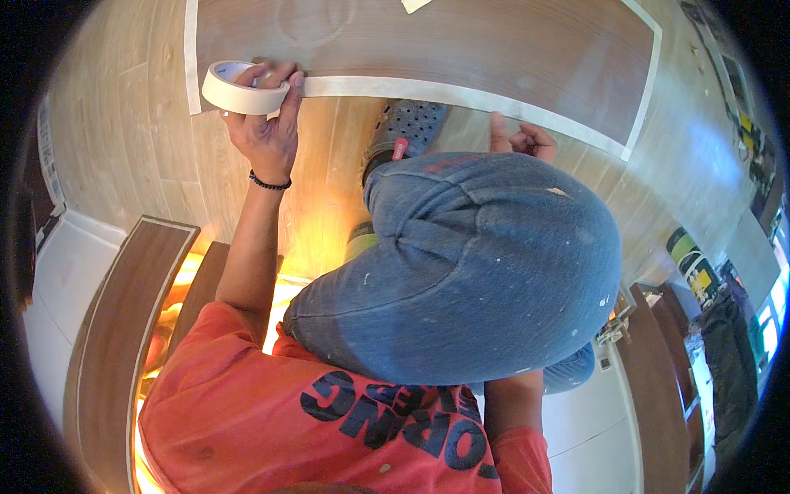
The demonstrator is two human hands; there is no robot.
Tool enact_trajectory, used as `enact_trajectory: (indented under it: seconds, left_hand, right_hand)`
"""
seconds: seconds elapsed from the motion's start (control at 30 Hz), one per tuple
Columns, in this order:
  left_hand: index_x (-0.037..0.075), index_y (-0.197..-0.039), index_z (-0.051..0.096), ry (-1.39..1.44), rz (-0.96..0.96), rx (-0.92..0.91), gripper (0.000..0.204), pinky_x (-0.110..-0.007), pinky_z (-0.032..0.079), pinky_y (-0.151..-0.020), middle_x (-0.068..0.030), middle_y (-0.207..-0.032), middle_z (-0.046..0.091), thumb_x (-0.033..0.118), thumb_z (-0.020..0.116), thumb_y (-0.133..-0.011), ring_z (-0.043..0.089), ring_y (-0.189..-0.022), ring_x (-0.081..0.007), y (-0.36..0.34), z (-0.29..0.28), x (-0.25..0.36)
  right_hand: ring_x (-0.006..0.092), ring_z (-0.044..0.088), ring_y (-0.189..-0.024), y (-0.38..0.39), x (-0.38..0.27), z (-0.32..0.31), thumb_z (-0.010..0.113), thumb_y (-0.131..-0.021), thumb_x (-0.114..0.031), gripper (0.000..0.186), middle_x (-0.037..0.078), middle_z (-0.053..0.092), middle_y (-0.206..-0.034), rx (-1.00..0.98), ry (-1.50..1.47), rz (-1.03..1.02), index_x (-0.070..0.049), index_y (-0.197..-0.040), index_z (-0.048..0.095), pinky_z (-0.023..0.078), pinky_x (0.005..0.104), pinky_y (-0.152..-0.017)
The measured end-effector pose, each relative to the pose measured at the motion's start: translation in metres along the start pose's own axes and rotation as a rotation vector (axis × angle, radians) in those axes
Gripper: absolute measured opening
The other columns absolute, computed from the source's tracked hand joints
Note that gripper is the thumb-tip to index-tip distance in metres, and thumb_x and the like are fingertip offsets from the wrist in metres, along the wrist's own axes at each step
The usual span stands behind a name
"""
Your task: The person wipes their hands with a white cloth, then sits on the floor and applies white tape along the edge of a floor panel.
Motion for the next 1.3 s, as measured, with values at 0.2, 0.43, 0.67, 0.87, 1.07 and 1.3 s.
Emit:
enact_trajectory:
  seconds: [0.2, 0.43, 0.67, 0.87, 1.07, 1.3]
  left_hand:
    - [0.012, -0.099, 0.081, -0.01, 0.008, -0.007, 0.021, -0.038, 0.047, -0.09, -0.0018, -0.104, 0.073, 0.014, 0.089, -0.08, 0.067, -0.101, -0.0217, 0.0, 0.001, -0.006]
    - [0.012, -0.099, 0.08, -0.025, 0.029, -0.015, 0.021, -0.039, 0.049, -0.087, -0.0023, -0.103, 0.073, 0.013, 0.089, -0.079, 0.067, -0.101, -0.0222, 0.001, 0.002, -0.006]
    - [0.013, -0.099, 0.081, -0.036, 0.013, -0.009, 0.023, -0.039, 0.05, -0.087, -0.0041, -0.104, 0.072, 0.011, 0.089, -0.078, 0.067, -0.101, -0.0235, -0.001, 0.0, -0.006]
    - [0.02, -0.103, 0.08, 0.006, 0.011, -0.016, 0.026, -0.041, 0.043, -0.09, -0.0024, -0.111, 0.069, 0.021, 0.088, -0.078, 0.061, -0.106, -0.024, 0.008, 0.007, -0.018]
    - [0.021, -0.102, 0.08, -0.005, 0.013, 0.002, 0.025, -0.041, 0.043, -0.089, -0.0022, -0.111, 0.069, 0.022, 0.088, -0.078, 0.061, -0.105, -0.024, 0.007, 0.007, -0.017]
    - [0.022, -0.101, 0.08, -0.032, 0.004, -0.017, 0.025, -0.042, 0.044, -0.091, -0.0016, -0.111, 0.068, 0.022, 0.088, -0.078, 0.06, -0.107, -0.025, 0.009, 0.006, -0.018]
  right_hand:
    - [0.0269, 0.054, -0.121, 0.038, -0.082, 0.03, 0.088, -0.082, -0.029, 0.053, 0.003, 0.06, -0.129, -0.176, 0.492, -1.053, -0.018, -0.13, 0.067, 0.049, 0.0424, -0.103]
    - [0.0257, 0.052, -0.118, 0.036, -0.081, 0.047, 0.084, -0.086, -0.025, 0.043, -0.005, 0.062, -0.129, -0.297, 0.546, -1.047, -0.031, -0.127, 0.073, 0.046, 0.0433, -0.103]
    - [0.0266, 0.051, -0.117, 0.034, -0.084, 0.046, 0.083, -0.086, -0.014, 0.043, -0.006, 0.064, -0.125, -0.351, 0.51, -1.014, -0.031, -0.125, 0.075, 0.043, 0.0441, -0.106]
    - [0.0263, 0.05, -0.119, 0.033, -0.085, 0.045, 0.079, -0.088, -0.008, 0.045, -0.004, 0.061, -0.13, -0.359, 0.548, -1.016, -0.03, -0.127, 0.074, 0.042, 0.0451, -0.105]
    - [0.0252, 0.05, -0.12, 0.033, -0.086, 0.045, 0.079, -0.09, -0.014, 0.043, -0.005, 0.061, -0.13, -0.395, 0.576, -1.007, -0.031, -0.129, 0.073, 0.041, 0.0446, -0.108]
    - [0.025, 0.05, -0.122, 0.036, -0.086, 0.045, 0.079, -0.09, -0.016, 0.041, -0.005, 0.061, -0.131, -0.387, 0.617, -0.99, -0.032, -0.128, 0.073, 0.039, 0.0466, -0.111]
Point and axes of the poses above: each hand's wrist, its own y-axis away from the middle knuckle, its own z-axis out of the palm, x = y × z, the point moved 5 cm from there along -y, towards the middle knuckle
